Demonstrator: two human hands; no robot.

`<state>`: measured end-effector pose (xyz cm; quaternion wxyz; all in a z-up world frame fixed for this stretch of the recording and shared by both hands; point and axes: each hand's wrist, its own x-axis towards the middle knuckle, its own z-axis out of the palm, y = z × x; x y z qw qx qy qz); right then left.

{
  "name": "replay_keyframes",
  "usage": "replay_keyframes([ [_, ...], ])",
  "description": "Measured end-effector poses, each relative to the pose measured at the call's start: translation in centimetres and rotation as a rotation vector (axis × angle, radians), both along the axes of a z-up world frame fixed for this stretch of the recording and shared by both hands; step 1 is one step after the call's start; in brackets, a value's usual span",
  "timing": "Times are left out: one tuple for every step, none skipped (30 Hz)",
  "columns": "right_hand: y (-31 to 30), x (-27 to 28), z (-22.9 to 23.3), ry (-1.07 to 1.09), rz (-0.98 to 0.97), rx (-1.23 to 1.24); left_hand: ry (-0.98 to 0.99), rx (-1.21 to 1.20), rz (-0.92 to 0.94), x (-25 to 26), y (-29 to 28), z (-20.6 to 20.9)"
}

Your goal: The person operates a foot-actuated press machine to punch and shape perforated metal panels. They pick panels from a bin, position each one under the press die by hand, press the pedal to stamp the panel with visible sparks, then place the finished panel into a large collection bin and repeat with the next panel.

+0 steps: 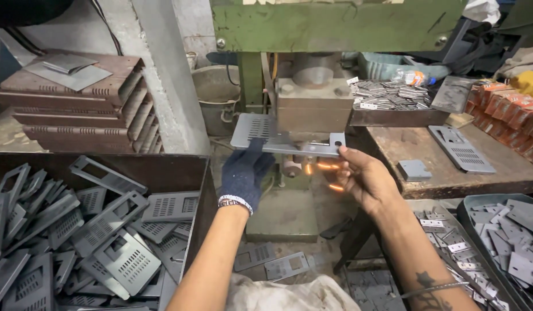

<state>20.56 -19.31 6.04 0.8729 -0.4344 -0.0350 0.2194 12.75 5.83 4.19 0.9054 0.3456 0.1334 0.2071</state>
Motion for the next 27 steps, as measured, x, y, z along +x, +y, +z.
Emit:
replay_keyframes([
  [0.1, -0.2, 0.1, 0.000, 0.001, 0.001, 0.000, 0.001, 0.001, 0.0, 0.1, 0.0],
  [0.1, -0.4, 0.2, 0.003, -0.017, 0.003, -0.023, 0.010, -0.011, -0.1, 0.0, -0.1],
  [0.2, -0.6, 0.3, 0.007, -0.036, 0.005, -0.045, 0.018, -0.024, -0.2, 0.0, -0.1],
  [0.1, -0.5, 0.1, 0.007, -0.037, 0.006, -0.046, 0.019, -0.025, -0.2, 0.1, -0.1],
  [0.0, -0.4, -0.1, 0.016, -0.032, 0.005, -0.041, 0.032, -0.031, -0.3, 0.1, 0.0],
  [-0.1, -0.2, -0.2, 0.025, -0.028, 0.002, -0.036, 0.044, -0.036, -0.3, 0.1, 0.1],
  [-0.2, 0.0, -0.4, 0.025, -0.029, 0.003, -0.036, 0.045, -0.037, -0.3, 0.1, 0.1],
  [-0.3, 0.2, -0.6, 0.035, -0.018, 0.016, -0.024, 0.052, -0.028, -0.3, 0.1, 0.1],
  [-0.3, 0.4, -0.7, 0.046, -0.008, 0.029, -0.012, 0.058, -0.020, -0.2, 0.1, 0.2],
  [-0.2, 0.7, -0.9, 0.044, -0.006, 0.029, -0.013, 0.059, -0.018, -0.3, 0.2, 0.6],
  [0.0, 1.0, -1.1, 0.051, -0.015, 0.019, -0.056, 0.124, -0.003, -0.4, 0.2, 1.1],
  [0.0, 1.2, -1.3, 0.059, -0.024, 0.008, -0.097, 0.187, 0.011, -0.5, 0.2, 1.4],
  [0.3, 1.0, -1.3, 0.059, -0.025, 0.008, -0.097, 0.187, 0.011, -1.0, 0.3, 2.1],
  [0.7, 0.9, -1.2, 0.047, -0.015, 0.009, -0.113, 0.219, 0.023, -1.4, 0.5, 2.7],
  [1.1, 0.8, -1.2, 0.035, -0.005, 0.011, -0.130, 0.250, 0.035, -1.8, 0.6, 3.3],
  [1.6, 0.4, -0.8, 0.036, -0.001, 0.012, -0.128, 0.251, 0.039, -2.0, 1.2, 2.9],
  [2.2, -0.1, -0.5, 0.047, 0.025, 0.042, -0.150, 0.202, 0.003, -2.1, 1.7, 2.6],
  [2.6, -0.5, -0.1, 0.057, 0.046, 0.073, -0.172, 0.152, -0.038, -2.2, 2.2, 2.2],
  [2.9, -0.6, 0.1, 0.058, 0.045, 0.075, -0.171, 0.154, -0.038, -1.9, 2.9, 1.3],
  [3.1, -0.8, 0.3, 0.051, 0.030, 0.061, -0.184, 0.230, -0.043, -1.6, 3.4, 0.4],
  [3.4, -1.0, 0.4, 0.045, 0.015, 0.047, -0.196, 0.306, -0.047, -1.3, 4.0, -0.5],
  [3.5, -0.8, 0.3, 0.045, 0.017, 0.047, -0.196, 0.306, -0.045, -1.2, 4.1, -0.6],
  [3.7, -0.7, 0.3, 0.027, 0.035, 0.054, -0.205, 0.357, -0.046, -1.2, 4.2, -0.7],
  [3.8, -0.6, 0.2, 0.009, 0.052, 0.062, -0.215, 0.408, -0.047, -1.1, 4.4, -0.8],
  [3.9, -0.7, 0.3, 0.008, 0.053, 0.062, -0.215, 0.409, -0.046, -1.2, 4.1, -0.2],
  [3.9, -0.8, 0.5, 0.018, 0.037, 0.057, -0.131, 0.232, -0.030, -1.3, 3.8, 0.5],
  [3.9, -0.8, 0.6, 0.028, 0.022, 0.053, -0.047, 0.055, -0.014, -1.4, 3.5, 1.1],
])
